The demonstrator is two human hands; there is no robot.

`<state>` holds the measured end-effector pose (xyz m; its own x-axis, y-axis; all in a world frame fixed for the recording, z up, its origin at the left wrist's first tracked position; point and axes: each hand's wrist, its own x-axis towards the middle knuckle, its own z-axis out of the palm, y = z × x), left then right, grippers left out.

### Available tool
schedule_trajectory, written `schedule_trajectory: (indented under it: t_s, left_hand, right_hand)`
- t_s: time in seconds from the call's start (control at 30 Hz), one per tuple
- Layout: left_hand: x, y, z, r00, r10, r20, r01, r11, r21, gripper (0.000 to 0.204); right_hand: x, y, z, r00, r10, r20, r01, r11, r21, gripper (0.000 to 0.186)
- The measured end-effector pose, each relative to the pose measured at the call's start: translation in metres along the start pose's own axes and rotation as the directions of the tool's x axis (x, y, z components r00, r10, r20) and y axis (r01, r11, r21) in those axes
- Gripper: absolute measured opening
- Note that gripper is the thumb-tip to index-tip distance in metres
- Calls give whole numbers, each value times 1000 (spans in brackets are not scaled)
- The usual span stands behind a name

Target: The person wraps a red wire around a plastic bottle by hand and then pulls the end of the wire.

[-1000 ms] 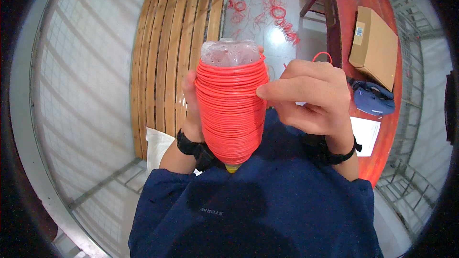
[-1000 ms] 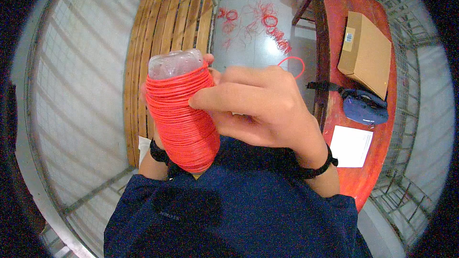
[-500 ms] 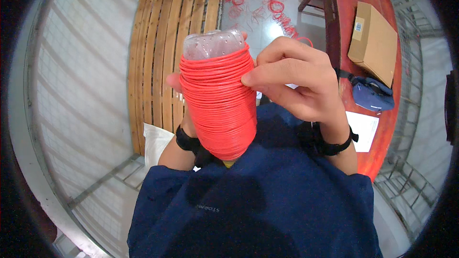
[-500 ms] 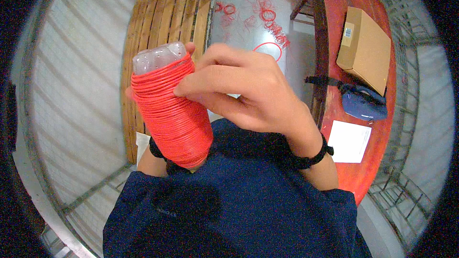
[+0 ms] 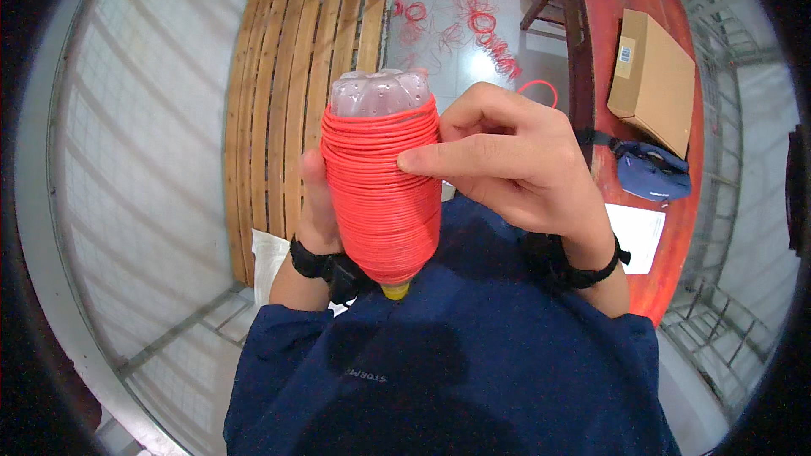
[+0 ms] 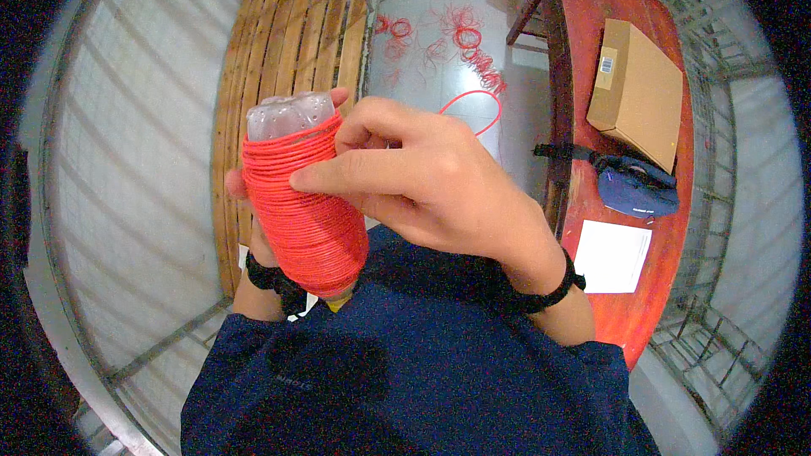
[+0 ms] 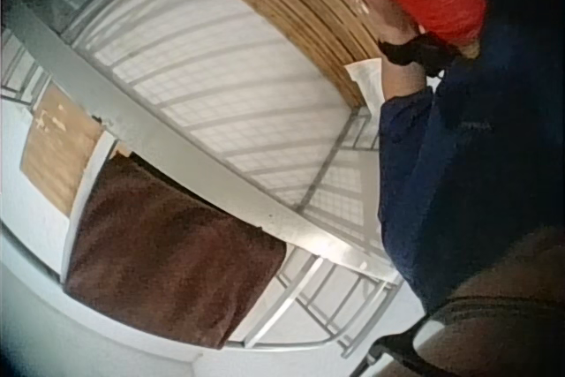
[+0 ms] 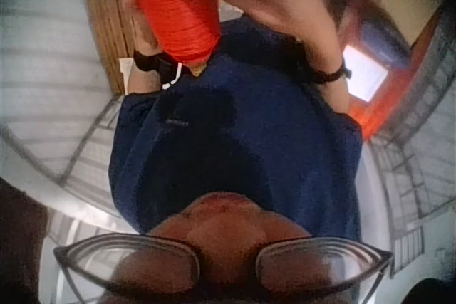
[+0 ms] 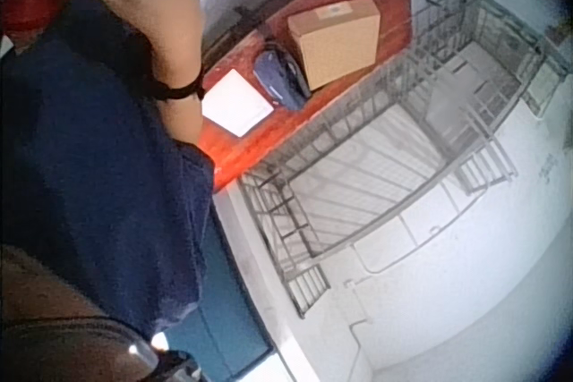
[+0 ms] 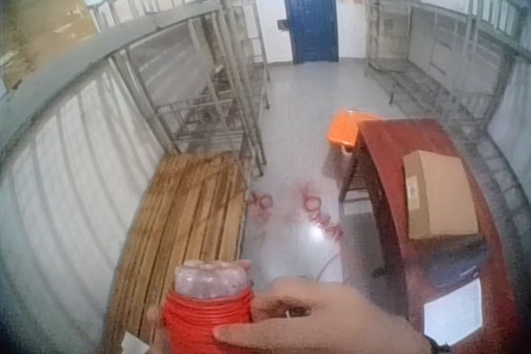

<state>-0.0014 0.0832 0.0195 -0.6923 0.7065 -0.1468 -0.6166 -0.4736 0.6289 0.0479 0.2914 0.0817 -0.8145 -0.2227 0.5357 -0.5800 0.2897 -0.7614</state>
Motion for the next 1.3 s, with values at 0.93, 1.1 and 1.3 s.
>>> schedule_trajectory:
  t_s: [0.93, 1.1, 1.3]
  left_hand:
    - [12, -2, 35, 996, 84, -20, -86, 942, -325, 145]
    - [10, -5, 28, 994, 108, -29, -111, 944, -311, 151]
    - [10, -13, 20, 971, 181, 157, -92, 886, -455, 152]
  right_hand:
    - [18, -7, -12, 992, -129, 12, 129, 992, 1, 27]
    - [16, -3, -5, 991, -132, 7, 132, 991, -34, 26]
    - [22, 4, -3, 982, -177, 62, 178, 984, -15, 24]
